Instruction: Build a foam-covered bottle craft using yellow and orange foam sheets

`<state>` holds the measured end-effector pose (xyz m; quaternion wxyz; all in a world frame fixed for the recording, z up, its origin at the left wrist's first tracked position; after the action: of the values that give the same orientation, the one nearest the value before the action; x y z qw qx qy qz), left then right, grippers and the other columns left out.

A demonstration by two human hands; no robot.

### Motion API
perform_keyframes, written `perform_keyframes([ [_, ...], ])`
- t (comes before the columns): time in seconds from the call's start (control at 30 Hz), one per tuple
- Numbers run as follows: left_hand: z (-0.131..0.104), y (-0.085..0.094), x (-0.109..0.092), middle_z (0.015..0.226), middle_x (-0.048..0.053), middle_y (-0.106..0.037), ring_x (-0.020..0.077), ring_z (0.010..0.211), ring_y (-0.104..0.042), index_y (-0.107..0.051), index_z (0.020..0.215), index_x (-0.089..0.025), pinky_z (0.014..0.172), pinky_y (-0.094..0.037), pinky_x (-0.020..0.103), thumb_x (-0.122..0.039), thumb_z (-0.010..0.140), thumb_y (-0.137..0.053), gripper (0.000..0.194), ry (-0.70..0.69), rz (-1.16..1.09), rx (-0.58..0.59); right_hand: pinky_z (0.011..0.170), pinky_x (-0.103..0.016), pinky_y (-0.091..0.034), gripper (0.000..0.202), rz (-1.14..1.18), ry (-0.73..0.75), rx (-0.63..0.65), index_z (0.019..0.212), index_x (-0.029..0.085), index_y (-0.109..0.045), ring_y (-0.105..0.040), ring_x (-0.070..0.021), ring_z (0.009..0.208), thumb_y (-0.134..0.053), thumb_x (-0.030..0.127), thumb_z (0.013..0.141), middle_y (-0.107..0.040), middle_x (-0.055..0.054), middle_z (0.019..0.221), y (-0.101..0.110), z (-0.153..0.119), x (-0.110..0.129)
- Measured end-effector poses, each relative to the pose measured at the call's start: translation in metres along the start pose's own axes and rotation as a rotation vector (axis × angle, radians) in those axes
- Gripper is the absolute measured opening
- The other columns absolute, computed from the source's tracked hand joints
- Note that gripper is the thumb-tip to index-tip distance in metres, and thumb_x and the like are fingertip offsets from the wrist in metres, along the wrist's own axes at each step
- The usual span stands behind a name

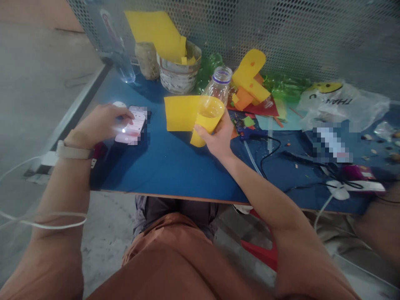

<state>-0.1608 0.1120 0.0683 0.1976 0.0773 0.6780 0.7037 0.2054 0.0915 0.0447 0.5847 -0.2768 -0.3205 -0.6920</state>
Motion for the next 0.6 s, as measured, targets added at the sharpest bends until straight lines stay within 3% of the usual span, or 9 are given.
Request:
perform_keyframes([
  [0.17,0.0002,0.0008,-0.003,0.115,0.015,-0.085,0.0356,0.113,-0.075,-0.086,0.121,-0.02,0.111,-0.061,0.055,-0.049,0.1,-0.047,0.053,-0.003,0.002,-0.007,0.114,-0.065,-0.069,0.075,-0.015,-0.021,0.0,0.14,0.031,-0.06,-0.08,-0.0344,0.121,-0.091,0.077,0.088,-0.078,-0.009,0.131,-0.0017,-0.0002,-0.0019],
  [0.37,0.0017,0.0015,-0.0055,0.108,0.01,-0.085,0.0291,0.102,-0.077,-0.086,0.117,-0.021,0.131,-0.052,0.056,-0.045,0.1,-0.048,0.048,-0.031,0.011,-0.031,0.113,-0.065,-0.069,0.076,-0.026,-0.036,-0.004,0.139,0.031,-0.061,-0.079,-0.0348,0.121,-0.09,0.079,0.087,-0.077,-0.009,0.13,-0.0013,0.0001,-0.0008],
  [0.6,-0.0004,0.0088,-0.0099,0.114,0.014,-0.085,0.0344,0.117,-0.076,-0.086,0.122,-0.019,0.118,-0.06,0.054,-0.047,0.103,-0.041,0.056,0.011,0.032,-0.052,0.113,-0.064,-0.069,0.076,-0.012,-0.04,0.003,0.139,0.03,-0.061,-0.079,-0.0343,0.12,-0.09,0.078,0.087,-0.077,-0.01,0.13,-0.0016,-0.0008,-0.0014],
])
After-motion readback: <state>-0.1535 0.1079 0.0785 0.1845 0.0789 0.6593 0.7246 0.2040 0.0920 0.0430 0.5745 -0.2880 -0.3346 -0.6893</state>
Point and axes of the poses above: each hand's wrist, its own z-axis towards the middle knuckle, its own y-axis out of the back of the hand, x = y × z, the point moved 10 cm from there along z, towards the middle knuckle
